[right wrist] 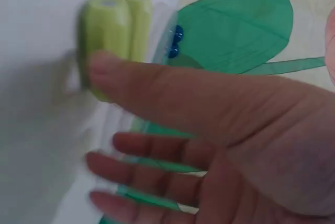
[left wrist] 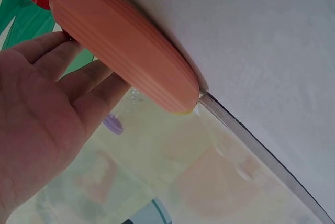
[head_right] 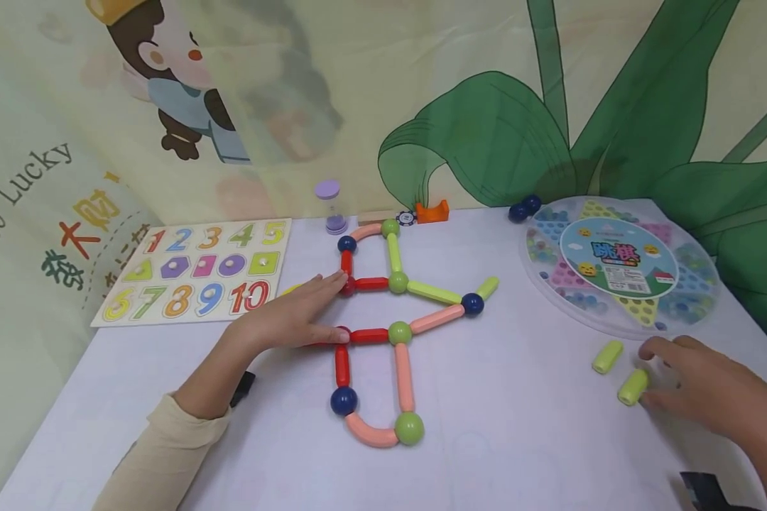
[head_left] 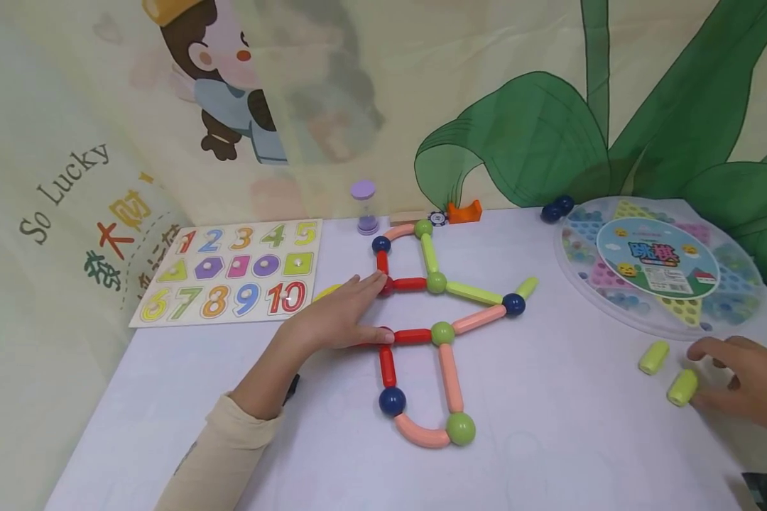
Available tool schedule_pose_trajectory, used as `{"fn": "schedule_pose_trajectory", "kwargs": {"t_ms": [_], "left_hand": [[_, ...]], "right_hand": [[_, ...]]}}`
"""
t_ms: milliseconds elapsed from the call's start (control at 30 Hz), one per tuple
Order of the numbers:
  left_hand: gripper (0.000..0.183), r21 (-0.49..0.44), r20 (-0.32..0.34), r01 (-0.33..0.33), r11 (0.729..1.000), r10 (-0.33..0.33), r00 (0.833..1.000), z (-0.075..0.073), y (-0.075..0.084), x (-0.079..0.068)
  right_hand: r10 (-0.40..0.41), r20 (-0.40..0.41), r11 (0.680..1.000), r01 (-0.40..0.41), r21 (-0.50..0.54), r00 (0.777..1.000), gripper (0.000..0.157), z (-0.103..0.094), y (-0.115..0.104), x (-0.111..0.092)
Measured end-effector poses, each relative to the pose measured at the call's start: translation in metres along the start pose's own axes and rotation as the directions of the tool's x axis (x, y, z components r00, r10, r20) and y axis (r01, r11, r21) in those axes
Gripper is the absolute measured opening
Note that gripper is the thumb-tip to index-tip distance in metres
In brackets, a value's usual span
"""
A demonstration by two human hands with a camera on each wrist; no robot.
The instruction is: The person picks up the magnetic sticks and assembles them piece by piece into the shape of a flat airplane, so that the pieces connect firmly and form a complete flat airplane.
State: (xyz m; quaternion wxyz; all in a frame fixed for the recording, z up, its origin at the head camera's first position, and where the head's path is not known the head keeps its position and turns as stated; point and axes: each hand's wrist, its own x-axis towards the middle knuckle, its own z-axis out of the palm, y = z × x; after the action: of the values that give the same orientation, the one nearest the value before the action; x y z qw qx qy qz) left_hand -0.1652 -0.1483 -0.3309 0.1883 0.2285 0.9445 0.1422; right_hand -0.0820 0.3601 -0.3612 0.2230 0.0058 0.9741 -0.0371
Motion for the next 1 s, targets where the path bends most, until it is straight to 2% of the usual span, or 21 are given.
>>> {"fn": "schedule_pose_trajectory", "kwargs": {"t_ms": [100,167,233,333,400,533,667,800,900,1000], "left_hand": [[0.095,-0.013,-0.006,0.001,1.000,-0.001,1.000,0.001,0.000,-0.001],[0.095,-0.016,-0.009,0.001,1.000,-0.001,1.000,0.001,0.000,-0.001],[0.095,-0.018,-0.011,-0.002,1.000,0.002,1.000,0.002,-0.001,-0.001],[0.095,-0.008,-0.009,-0.001,1.000,0.001,1.000,0.002,-0.001,0.000],[0.095,-0.008,-0.009,-0.003,1.000,0.003,1.000,0.003,-0.002,0.000],[0.094,-0.004,-0.009,-0.001,1.000,0.001,1.000,0.003,-0.002,0.000],[0.094,-0.013,-0.004,-0.005,1.000,0.005,1.000,0.003,-0.002,-0.001],[0.095,-0.015,-0.003,-0.008,1.000,0.008,1.000,0.003,-0.002,-0.001],[0.095,-0.006,-0.007,-0.006,1.000,0.006,1.000,0.003,-0.003,-0.001],[0.095,-0.004,-0.013,-0.006,1.000,0.006,1.000,0.003,-0.004,-0.001]], "right_hand": [[-0.114,-0.060,0.993,0.112,-0.042,0.992,0.039,0.005,-0.016,0.001],[-0.166,-0.051,0.984,0.163,-0.070,0.985,0.030,0.005,-0.031,0.001],[-0.217,-0.049,0.973,0.212,-0.088,0.975,0.029,0.004,-0.049,0.002],[-0.293,-0.109,0.954,0.282,-0.099,0.950,0.032,-0.004,-0.078,0.004],[-0.341,-0.164,0.938,0.324,-0.120,0.926,0.028,-0.013,-0.096,0.010],[-0.416,-0.224,0.907,0.385,-0.170,0.881,0.022,-0.033,-0.125,0.032],[-0.471,-0.253,0.881,0.436,-0.185,0.845,0.021,-0.040,-0.148,0.052],[-0.507,-0.279,0.862,0.486,-0.145,0.815,0.018,-0.046,-0.162,0.058],[-0.498,-0.292,0.866,0.487,-0.114,0.816,0.015,-0.064,-0.158,0.066],[-0.444,-0.336,0.893,0.439,-0.095,0.831,0.016,-0.091,-0.145,0.090]]}}
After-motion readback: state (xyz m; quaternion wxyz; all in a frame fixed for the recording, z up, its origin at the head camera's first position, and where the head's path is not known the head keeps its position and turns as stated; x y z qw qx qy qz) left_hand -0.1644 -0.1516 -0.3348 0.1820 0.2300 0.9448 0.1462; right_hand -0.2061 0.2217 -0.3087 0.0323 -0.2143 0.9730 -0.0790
